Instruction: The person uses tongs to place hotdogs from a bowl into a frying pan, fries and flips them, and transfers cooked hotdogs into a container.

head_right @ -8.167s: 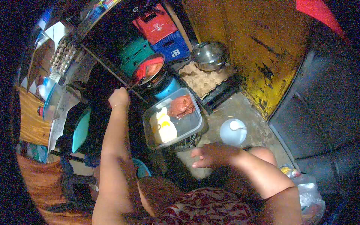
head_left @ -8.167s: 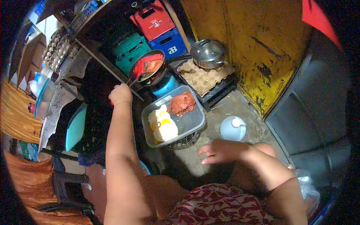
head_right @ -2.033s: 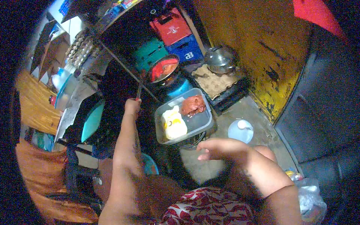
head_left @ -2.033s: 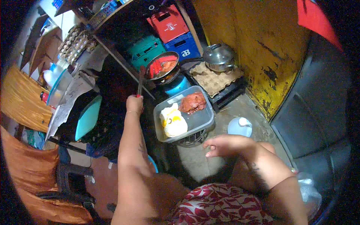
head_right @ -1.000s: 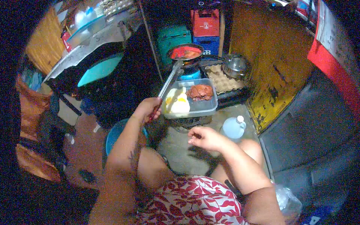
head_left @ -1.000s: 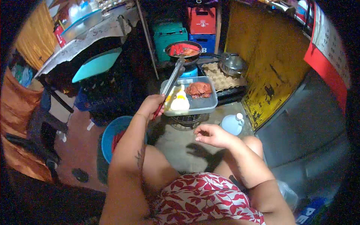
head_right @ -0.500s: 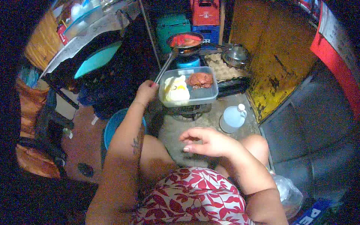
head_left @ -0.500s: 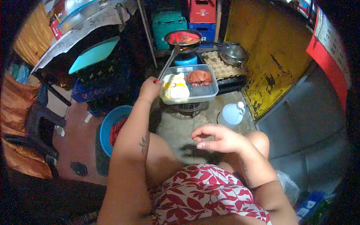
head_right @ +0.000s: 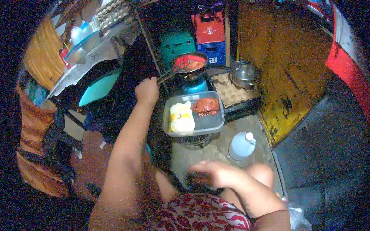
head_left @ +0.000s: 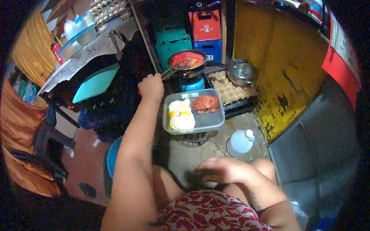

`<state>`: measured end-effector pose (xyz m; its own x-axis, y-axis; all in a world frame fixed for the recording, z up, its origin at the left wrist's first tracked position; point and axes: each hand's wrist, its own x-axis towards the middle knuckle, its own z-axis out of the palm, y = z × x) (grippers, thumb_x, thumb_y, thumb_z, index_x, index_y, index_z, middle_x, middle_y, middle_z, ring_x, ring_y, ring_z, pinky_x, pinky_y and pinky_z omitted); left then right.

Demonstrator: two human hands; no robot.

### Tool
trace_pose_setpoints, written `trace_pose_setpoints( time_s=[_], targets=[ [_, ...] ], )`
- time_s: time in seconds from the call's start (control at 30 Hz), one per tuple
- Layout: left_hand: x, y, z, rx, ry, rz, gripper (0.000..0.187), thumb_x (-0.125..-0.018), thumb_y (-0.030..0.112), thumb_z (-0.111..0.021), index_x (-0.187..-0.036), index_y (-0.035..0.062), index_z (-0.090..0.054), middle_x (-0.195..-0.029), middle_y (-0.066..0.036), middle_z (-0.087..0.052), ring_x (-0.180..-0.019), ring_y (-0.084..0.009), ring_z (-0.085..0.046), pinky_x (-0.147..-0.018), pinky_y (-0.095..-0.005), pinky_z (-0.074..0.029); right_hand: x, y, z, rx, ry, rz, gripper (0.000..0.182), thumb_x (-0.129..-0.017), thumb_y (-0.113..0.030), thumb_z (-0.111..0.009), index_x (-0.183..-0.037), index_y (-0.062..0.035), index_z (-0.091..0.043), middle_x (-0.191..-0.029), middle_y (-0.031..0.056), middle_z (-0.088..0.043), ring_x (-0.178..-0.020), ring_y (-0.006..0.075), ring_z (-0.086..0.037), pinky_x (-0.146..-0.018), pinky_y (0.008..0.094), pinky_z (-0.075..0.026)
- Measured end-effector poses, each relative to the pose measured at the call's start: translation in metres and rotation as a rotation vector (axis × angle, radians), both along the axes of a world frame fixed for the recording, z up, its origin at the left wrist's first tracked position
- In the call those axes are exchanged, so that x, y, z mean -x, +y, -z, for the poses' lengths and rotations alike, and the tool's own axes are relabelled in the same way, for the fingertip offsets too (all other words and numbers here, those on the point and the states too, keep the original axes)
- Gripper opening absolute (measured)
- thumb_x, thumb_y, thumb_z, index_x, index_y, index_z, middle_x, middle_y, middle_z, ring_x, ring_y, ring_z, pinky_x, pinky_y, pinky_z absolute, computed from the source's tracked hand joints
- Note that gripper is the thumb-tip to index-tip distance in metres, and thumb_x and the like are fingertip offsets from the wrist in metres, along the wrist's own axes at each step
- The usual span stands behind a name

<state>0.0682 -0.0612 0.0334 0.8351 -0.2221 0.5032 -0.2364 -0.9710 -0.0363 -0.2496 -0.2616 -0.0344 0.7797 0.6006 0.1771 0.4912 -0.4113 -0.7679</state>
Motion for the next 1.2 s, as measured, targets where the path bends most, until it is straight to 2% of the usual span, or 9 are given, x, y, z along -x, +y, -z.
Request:
trace_pose_setpoints(
  time_s=[0.07,0.1,0.2,0.3,0.4,0.93,1.03,1.1,1.2],
  targets=[
    [-0.019,-0.015,-0.013,-0.109,-0.074,-0.01,0.018,-0.09,0.018,-0.054,-0.099,0.0108,-0.068,-0.099,-0.011,-0.068,-0.091,-0.0307,-0.068,-0.076,-0.0481,-0.052,-0.007,-0.003,-0.004,0.086,0.152,0.001,0.041,-0.09,-0.026,-0.065,-0.127,-0.01,-0.057,-0.112,0.0171,-0.064,-0.105,0.0365,-0.061,-0.089,0.0425,-0.051],
    [-0.029,-0.022,-0.02,-0.224,-0.12,0.021,0.018,-0.09,0.017,-0.053,-0.097,0.0111,-0.069,-0.099,-0.01,-0.069,-0.091,-0.0289,-0.068,-0.076,-0.0465,-0.051,-0.013,-0.003,-0.022,0.155,0.219,-0.023,0.042,-0.089,-0.027,-0.069,-0.123,-0.0052,-0.06,-0.113,0.0181,-0.064,-0.105,0.0363,-0.061,-0.089,0.0416,-0.05],
    [-0.057,-0.038,-0.033,-0.4,-0.208,0.076,0.019,-0.089,0.016,-0.053,-0.091,0.0137,-0.072,-0.096,-0.006,-0.07,-0.094,-0.0246,-0.067,-0.077,-0.0421,-0.049,-0.017,-0.02,0.019,-0.052,-0.066,0.016,0.045,-0.088,-0.028,-0.07,-0.122,-0.0022,-0.059,-0.112,0.0197,-0.064,-0.104,0.0372,-0.061,-0.089,0.0418,-0.05],
    [-0.074,-0.052,-0.041,-0.504,-0.202,0.133,0.02,-0.089,0.016,-0.053,-0.087,0.0148,-0.074,-0.094,-0.005,-0.07,-0.094,-0.0234,-0.066,-0.078,-0.0418,-0.048,-0.028,-0.031,0.023,-0.076,-0.117,0.008,0.049,-0.088,-0.031,-0.071,-0.122,0.001,-0.059,-0.112,0.0216,-0.063,-0.103,0.0383,-0.062,-0.09,0.0421,-0.05],
    [-0.088,-0.056,-0.041,-0.522,-0.223,0.173,0.02,-0.088,0.016,-0.054,-0.086,0.0156,-0.074,-0.094,-0.004,-0.069,-0.093,-0.0228,-0.066,-0.08,-0.0417,-0.047,-0.035,-0.037,0.02,0.084,-0.084,0.033,0.052,-0.087,-0.033,-0.071,-0.123,0.0018,-0.058,-0.113,0.0224,-0.063,-0.103,0.0387,-0.062,-0.09,0.0423,-0.051],
    [-0.093,-0.074,0.019,-0.349,-0.119,0.102,0.018,-0.091,0.017,-0.05,-0.096,0.0154,-0.068,-0.099,-0.006,-0.068,-0.096,-0.024,-0.067,-0.077,-0.0439,-0.051,-0.04,-0.047,0.01,0.11,0.039,-0.007,0.047,-0.089,-0.036,-0.068,-0.124,-0.0061,-0.058,-0.105,0.0199,-0.065,-0.097,0.0398,-0.063,-0.084,0.0449,-0.053],
    [-0.097,-0.076,0.022,-0.261,0.023,0.051,0.021,-0.091,0.015,-0.049,-0.1,0.017,-0.069,-0.103,-0.008,-0.068,-0.096,-0.0272,-0.068,-0.077,-0.0454,-0.051,-0.039,-0.046,0.015,0.129,-0.037,0.005,0.048,-0.09,-0.038,-0.067,-0.126,-0.0081,-0.057,-0.107,0.0203,-0.064,-0.098,0.0404,-0.063,-0.085,0.0454,-0.053],
    [-0.105,-0.075,0.023,-0.018,0.119,-0.023,0.025,-0.091,0.016,-0.05,-0.105,0.0188,-0.07,-0.109,-0.009,-0.07,-0.099,-0.0295,-0.068,-0.079,-0.0475,-0.053,-0.04,-0.048,-0.001,0.256,0.099,-0.027,0.049,-0.091,-0.04,-0.064,-0.129,-0.0101,-0.055,-0.11,0.0208,-0.063,-0.099,0.0414,-0.063,-0.086,0.0459,-0.052],
    [-0.107,-0.07,0.013,0.041,0.291,-0.041,0.026,-0.089,0.02,-0.054,-0.11,0.0199,-0.07,-0.113,-0.009,-0.07,-0.105,-0.0302,-0.066,-0.083,-0.0473,-0.053,-0.043,-0.045,-0.01,0.294,0.144,-0.033,0.049,-0.093,-0.042,-0.062,-0.131,-0.0116,-0.054,-0.112,0.0211,-0.063,-0.103,0.0414,-0.062,-0.088,0.0463,-0.052]
  ],
)
